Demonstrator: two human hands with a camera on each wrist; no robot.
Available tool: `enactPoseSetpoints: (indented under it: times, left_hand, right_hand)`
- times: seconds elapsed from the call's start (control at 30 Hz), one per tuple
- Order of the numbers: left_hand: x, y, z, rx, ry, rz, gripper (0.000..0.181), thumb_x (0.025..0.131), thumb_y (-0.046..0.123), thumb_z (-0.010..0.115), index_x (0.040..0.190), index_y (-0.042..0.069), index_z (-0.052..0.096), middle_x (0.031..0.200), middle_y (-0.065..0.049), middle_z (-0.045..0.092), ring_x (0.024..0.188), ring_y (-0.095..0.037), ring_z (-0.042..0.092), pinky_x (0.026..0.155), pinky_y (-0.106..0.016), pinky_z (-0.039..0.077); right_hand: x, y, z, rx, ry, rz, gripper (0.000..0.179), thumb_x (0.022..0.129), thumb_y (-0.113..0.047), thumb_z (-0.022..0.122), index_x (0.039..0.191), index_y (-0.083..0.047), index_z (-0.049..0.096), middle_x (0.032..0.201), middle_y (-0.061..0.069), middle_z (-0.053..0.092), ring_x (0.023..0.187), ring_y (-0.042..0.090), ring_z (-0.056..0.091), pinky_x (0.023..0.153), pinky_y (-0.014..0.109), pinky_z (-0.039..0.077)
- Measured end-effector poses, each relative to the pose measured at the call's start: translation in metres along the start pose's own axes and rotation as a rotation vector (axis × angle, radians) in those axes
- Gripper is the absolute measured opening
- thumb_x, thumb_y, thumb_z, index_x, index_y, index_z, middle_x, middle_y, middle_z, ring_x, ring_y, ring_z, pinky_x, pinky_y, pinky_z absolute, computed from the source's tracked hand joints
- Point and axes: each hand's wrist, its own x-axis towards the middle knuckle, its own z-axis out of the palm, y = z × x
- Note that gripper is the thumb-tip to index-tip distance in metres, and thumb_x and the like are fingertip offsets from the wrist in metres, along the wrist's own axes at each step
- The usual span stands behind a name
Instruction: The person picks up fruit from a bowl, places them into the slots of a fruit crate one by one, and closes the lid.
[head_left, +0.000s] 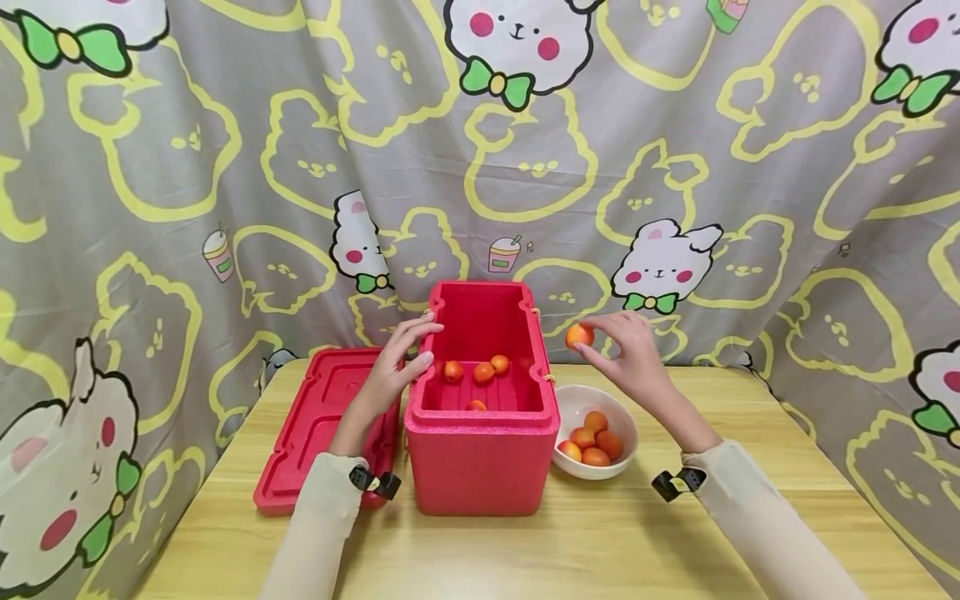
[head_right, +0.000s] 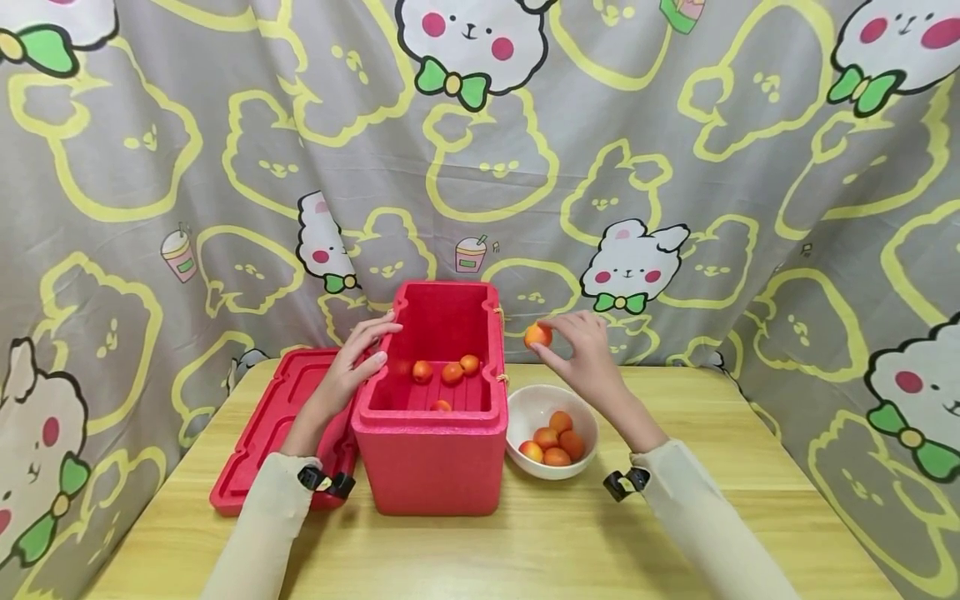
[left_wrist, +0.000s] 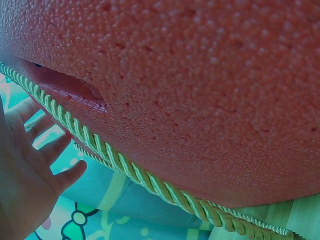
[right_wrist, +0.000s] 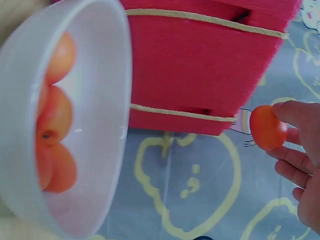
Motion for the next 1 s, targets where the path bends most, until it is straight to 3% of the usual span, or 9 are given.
enactPoseSetpoints:
  times: [0.27,0.53,1.0]
  left_hand:
    - [0.0,0.0,0.002,0.0,-0.002,0.005,0.05,0.095,0.015,0.058,0.145,0.015,0.054,0.16,-0.009,0.038,0.149,-0.025,0.033,0.112,-0.065,0.039]
    - [-0.003,0.0,0.005,-0.012,0.001,0.005,0.049,0.095,0.016,0.058,0.144,0.014,0.055,0.16,-0.009,0.039,0.147,-0.027,0.034,0.113,-0.068,0.036]
    - [-0.001,0.002,0.004,-0.022,0.012,0.01,0.048,0.095,0.016,0.057,0.143,0.01,0.055,0.16,-0.013,0.038,0.149,-0.028,0.033,0.115,-0.07,0.032]
  right_hand:
    - [0.01,-0.012,-0.012,0.047,0.083,0.01,0.04,0.077,-0.005,0.087,0.115,-0.003,0.074,0.107,0.016,0.075,0.103,0.032,0.056,0.094,0.048,0.036]
    - [0.021,-0.034,-0.016,0.064,0.078,-0.021,0.043,0.077,-0.012,0.088,0.117,-0.007,0.074,0.113,0.012,0.075,0.105,0.027,0.058,0.097,0.046,0.038]
    - [0.05,-0.073,-0.011,0.055,-0.023,-0.223,0.042,0.077,-0.015,0.088,0.116,-0.008,0.074,0.109,0.009,0.075,0.104,0.024,0.06,0.098,0.048,0.04]
